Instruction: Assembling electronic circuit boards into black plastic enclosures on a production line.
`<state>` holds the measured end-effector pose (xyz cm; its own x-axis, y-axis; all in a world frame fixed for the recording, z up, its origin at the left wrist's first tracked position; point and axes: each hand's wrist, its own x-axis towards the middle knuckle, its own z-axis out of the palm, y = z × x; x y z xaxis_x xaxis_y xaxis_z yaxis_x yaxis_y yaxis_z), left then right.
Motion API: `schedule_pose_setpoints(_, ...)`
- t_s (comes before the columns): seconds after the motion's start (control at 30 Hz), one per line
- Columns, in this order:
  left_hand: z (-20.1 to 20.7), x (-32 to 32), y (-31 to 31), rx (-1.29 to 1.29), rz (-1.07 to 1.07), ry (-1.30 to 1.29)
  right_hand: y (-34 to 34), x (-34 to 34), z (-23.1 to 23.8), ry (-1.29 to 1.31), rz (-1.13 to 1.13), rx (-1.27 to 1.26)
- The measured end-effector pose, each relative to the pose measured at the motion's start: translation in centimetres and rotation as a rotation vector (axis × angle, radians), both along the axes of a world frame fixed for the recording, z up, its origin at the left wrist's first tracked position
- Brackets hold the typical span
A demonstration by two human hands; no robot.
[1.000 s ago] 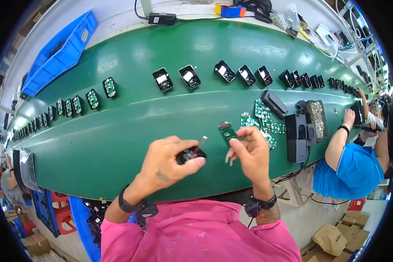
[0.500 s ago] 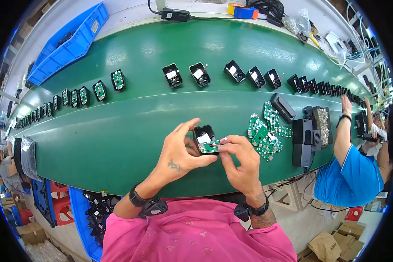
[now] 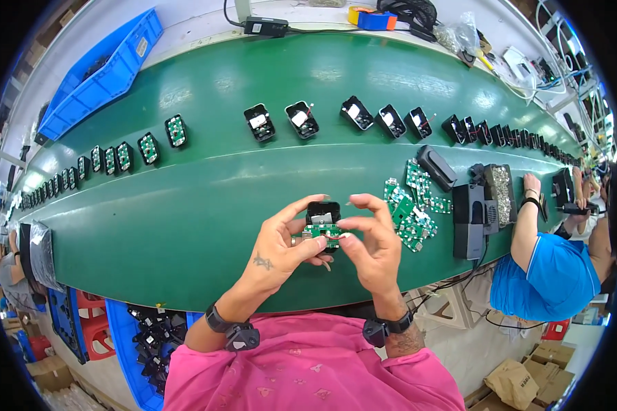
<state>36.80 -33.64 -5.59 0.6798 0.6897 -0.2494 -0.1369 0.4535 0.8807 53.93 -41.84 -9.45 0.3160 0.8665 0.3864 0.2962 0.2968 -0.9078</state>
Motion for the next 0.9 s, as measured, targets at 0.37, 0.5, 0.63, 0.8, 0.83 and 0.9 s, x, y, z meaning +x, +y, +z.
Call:
schedule_pose_setpoints(0.37, -1.4, 0.8, -2.0, 0.055, 0.036, -0.004, 0.2, -1.9, -0.1, 0.126, -0.005, 0.003)
schedule_pose_setpoints(0.5, -2.0, 0.9, -2.5, 0.313, 0.318, -0.001, -0.3, -2.2, 0.9, -0.165, -0.134, -0.013)
schedule_pose_setpoints(0.63, -1.2, 0.3, -2.2, 0.542, 0.377, 0.117, 0.2, -1.9, 2.8, -0.24, -0.011, -0.024)
schedule_pose_setpoints(0.8, -0.5, -0.6, -2.2, 0.575, 0.335, 0.12, 0.8, -0.5, 4.6, -0.344, 0.216, -0.032)
schedule_pose_setpoints(0.83, -0.4, -0.7, -2.1, 0.575, 0.314, 0.127, 0.9, -0.4, 4.9, -0.346, 0.238, -0.049)
schedule_pose_setpoints(0.9, -0.5, -0.8, -2.0, 0.628, 0.305, 0.14, 1.0, -0.2, 5.2, -0.349, 0.262, -0.067)
